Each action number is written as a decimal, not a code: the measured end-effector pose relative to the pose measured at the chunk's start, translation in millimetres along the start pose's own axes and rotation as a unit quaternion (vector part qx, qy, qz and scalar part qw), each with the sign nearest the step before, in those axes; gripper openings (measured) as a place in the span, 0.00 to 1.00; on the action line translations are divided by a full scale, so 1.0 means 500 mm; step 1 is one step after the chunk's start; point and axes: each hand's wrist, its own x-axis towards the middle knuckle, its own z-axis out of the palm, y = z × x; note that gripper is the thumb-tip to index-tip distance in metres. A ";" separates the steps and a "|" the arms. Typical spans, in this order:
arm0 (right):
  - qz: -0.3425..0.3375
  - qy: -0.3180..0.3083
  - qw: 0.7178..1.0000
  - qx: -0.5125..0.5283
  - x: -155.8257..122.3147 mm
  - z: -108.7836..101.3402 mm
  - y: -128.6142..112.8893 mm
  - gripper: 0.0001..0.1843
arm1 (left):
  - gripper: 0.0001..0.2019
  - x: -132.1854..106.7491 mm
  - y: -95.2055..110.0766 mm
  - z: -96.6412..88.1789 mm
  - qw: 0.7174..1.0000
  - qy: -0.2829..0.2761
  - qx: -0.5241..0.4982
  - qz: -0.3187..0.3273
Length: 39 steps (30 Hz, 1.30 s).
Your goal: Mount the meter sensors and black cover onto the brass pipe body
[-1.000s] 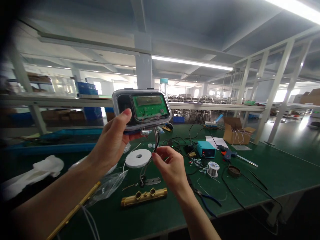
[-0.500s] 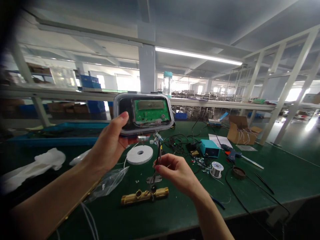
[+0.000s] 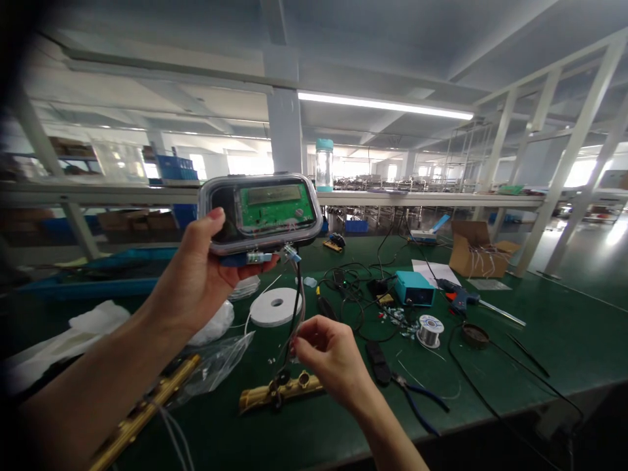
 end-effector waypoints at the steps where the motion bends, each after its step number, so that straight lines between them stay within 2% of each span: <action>1: -0.004 -0.003 1.000 0.000 -0.003 0.000 -0.003 0.07 | 0.17 0.000 0.001 -0.003 1.000 0.001 0.006 0.001; 7: -0.022 -0.009 1.000 -0.013 -0.018 -0.035 -0.020 0.06 | 0.16 0.000 0.020 -0.038 0.999 0.011 0.040 0.009; 10: -0.045 0.029 0.992 -0.113 -0.016 -0.053 -0.024 0.08 | 0.16 0.001 0.029 -0.056 0.999 0.017 0.020 -0.020; 13: -0.085 0.073 0.970 -0.218 -0.008 -0.059 -0.025 0.08 | 0.14 0.003 0.035 -0.064 0.997 0.028 -0.017 -0.069; 16: -0.100 0.069 0.970 -0.211 -0.005 -0.057 -0.025 0.10 | 0.13 0.004 0.039 -0.062 0.995 0.041 -0.037 -0.087; 19: -0.084 0.042 0.975 -0.201 -0.006 -0.055 -0.024 0.12 | 0.12 0.005 0.043 -0.058 0.997 0.030 -0.037 -0.057; 22: -0.106 0.060 0.957 -0.265 -0.004 -0.057 -0.023 0.12 | 0.11 0.004 0.045 -0.058 0.998 0.023 -0.035 -0.048; 25: -0.160 0.098 0.919 -0.346 0.002 -0.056 -0.021 0.11 | 0.11 0.000 0.047 -0.058 0.996 0.021 -0.046 -0.071; 27: -0.169 0.104 0.917 -0.347 0.005 -0.054 -0.019 0.12 | 0.11 -0.003 0.048 -0.056 0.994 0.026 -0.057 -0.085; 29: -0.126 0.073 0.950 -0.277 0.003 -0.052 -0.018 0.13 | 0.11 -0.005 0.049 -0.055 0.995 0.026 -0.059 -0.075; 31: -0.052 0.018 0.983 -0.172 -0.005 -0.052 -0.021 0.15 | 0.11 -0.006 0.048 -0.054 0.999 0.016 -0.036 -0.024; 32: -0.017 -0.015 0.992 -0.126 -0.010 -0.053 -0.024 0.16 | 0.12 -0.005 0.047 -0.055 1.000 0.006 -0.018 0.008; 34: 0.041 -0.083 0.994 -0.055 -0.023 -0.057 -0.034 0.17 | 0.14 -0.004 0.041 -0.058 0.998 -0.009 0.013 0.055; 36: 0.081 -0.143 0.986 -0.006 -0.033 -0.063 -0.047 0.17 | 0.16 -0.004 0.033 -0.064 0.997 -0.008 0.029 0.066; 39: 0.105 -0.160 0.981 0.015 -0.036 -0.072 -0.057 0.17 | 0.17 -0.009 0.025 -0.072 0.998 0.001 0.043 0.054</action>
